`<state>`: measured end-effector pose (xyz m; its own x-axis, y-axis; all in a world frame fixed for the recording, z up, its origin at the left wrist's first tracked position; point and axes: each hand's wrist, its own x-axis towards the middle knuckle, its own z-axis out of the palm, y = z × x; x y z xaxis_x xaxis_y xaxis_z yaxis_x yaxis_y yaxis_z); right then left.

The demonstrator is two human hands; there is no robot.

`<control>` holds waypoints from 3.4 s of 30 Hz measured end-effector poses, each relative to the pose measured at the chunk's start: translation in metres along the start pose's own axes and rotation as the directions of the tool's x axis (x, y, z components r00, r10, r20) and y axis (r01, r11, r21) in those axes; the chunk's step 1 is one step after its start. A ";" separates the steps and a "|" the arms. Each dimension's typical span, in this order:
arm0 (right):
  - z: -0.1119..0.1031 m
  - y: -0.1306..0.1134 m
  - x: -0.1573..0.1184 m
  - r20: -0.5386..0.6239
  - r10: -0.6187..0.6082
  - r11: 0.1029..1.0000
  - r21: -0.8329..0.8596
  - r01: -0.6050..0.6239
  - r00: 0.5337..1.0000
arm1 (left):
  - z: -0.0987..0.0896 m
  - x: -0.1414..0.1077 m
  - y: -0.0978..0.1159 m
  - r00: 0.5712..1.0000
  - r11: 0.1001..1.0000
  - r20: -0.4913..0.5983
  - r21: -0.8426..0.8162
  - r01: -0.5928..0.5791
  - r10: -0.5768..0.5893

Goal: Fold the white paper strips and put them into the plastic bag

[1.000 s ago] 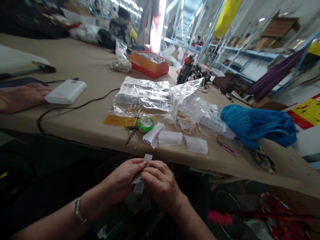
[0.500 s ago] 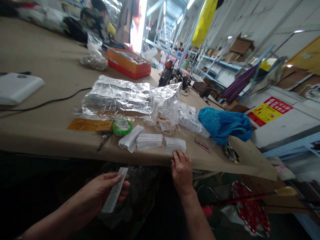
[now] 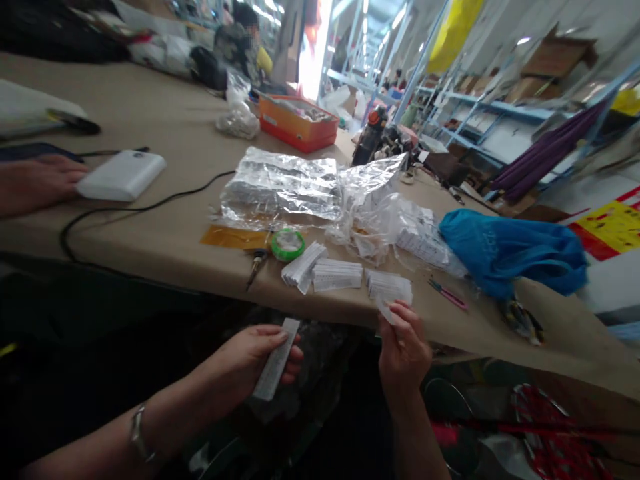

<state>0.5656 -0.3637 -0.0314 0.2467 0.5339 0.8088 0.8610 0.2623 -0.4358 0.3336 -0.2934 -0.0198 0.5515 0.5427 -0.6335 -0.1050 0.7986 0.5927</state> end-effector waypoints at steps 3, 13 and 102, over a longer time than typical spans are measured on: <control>0.026 -0.045 -0.004 0.213 -0.180 0.967 0.218 0.133 0.960 | 0.002 -0.005 0.005 0.998 0.997 0.063 -0.069 -0.027 0.031; 0.070 -0.077 -0.018 0.432 -0.468 0.874 0.359 0.329 0.771 | -0.007 -0.016 0.015 0.987 0.953 0.055 -0.273 -0.128 0.149; 0.077 -0.092 -0.007 0.667 -0.042 0.936 0.287 -0.204 0.744 | -0.037 -0.022 0.002 0.971 1.000 0.238 -0.014 -0.025 0.027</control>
<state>0.4506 -0.3290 -0.0274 -0.1494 0.9223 0.3564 0.6279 0.3670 -0.6863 0.2908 -0.2941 -0.0230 0.7297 0.4867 -0.4802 -0.1302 0.7884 0.6012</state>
